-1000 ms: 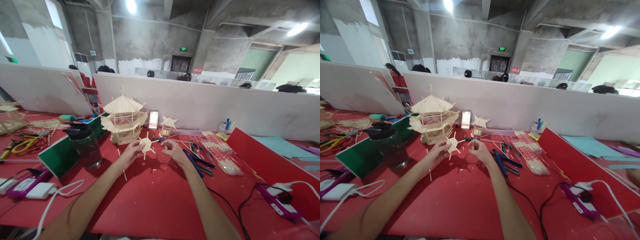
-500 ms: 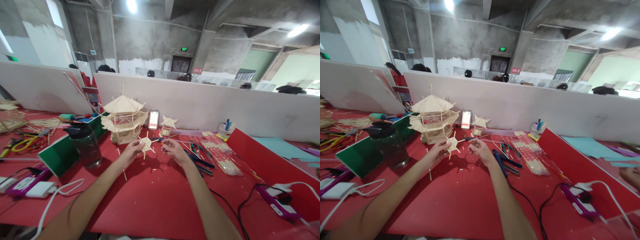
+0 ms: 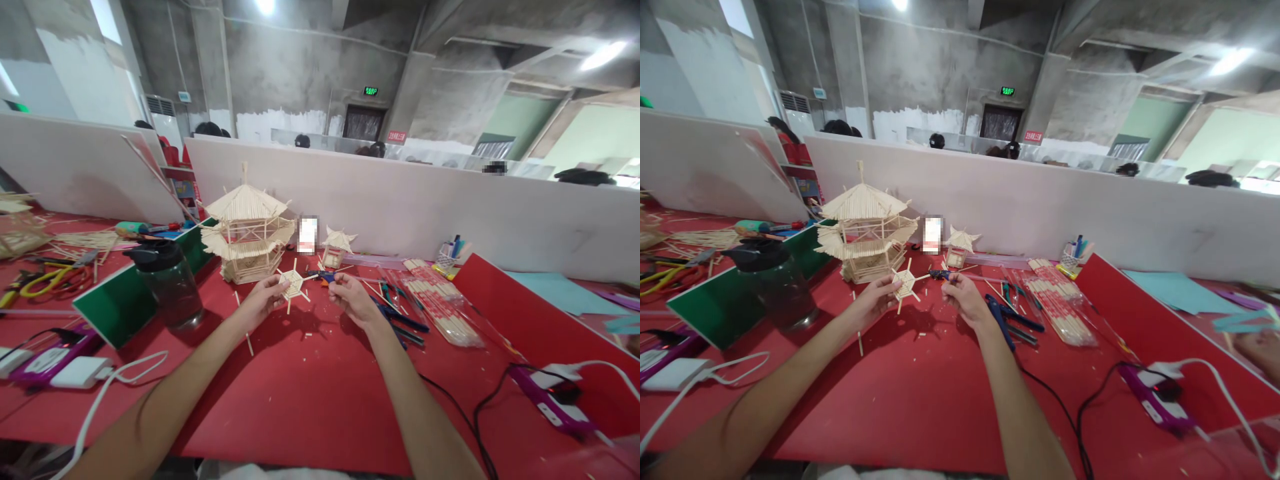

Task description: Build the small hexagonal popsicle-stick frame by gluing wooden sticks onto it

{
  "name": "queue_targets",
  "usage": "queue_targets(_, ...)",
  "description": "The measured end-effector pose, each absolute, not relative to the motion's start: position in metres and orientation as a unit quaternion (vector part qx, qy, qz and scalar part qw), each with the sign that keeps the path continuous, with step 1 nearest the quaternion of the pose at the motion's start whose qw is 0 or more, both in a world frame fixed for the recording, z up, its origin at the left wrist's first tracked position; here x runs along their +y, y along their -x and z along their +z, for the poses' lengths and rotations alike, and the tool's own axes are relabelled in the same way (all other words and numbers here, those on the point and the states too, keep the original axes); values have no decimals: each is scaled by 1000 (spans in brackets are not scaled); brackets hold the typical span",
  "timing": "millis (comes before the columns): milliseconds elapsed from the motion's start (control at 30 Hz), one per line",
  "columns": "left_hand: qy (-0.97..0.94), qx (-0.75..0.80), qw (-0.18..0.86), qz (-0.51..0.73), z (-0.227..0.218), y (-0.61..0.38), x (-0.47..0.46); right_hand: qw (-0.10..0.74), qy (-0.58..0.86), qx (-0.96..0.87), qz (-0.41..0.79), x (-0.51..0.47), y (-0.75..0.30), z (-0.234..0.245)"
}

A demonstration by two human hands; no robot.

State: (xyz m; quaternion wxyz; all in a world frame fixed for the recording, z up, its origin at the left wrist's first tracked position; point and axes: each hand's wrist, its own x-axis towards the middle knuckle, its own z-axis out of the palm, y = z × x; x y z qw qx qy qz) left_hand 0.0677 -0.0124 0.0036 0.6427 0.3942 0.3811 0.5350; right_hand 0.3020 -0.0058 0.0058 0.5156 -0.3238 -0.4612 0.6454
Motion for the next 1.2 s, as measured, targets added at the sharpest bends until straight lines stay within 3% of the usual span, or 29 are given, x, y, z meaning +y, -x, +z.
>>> queue_targets(567,-409,378,642,527,3,-66,-11,529,229,-445,685,-6,-305,4)
queue_targets(800,-402,378,643,531,5,-67,-13,561,306,-513,573,-2,-307,3)
queue_targets(933,-403,376,642,533,6,-68,-13,519,344,-610,490,-4,-310,9)
queue_targets(1200,-406,379,641,530,4,-67,-12,495,341,-661,449,-7,-313,14)
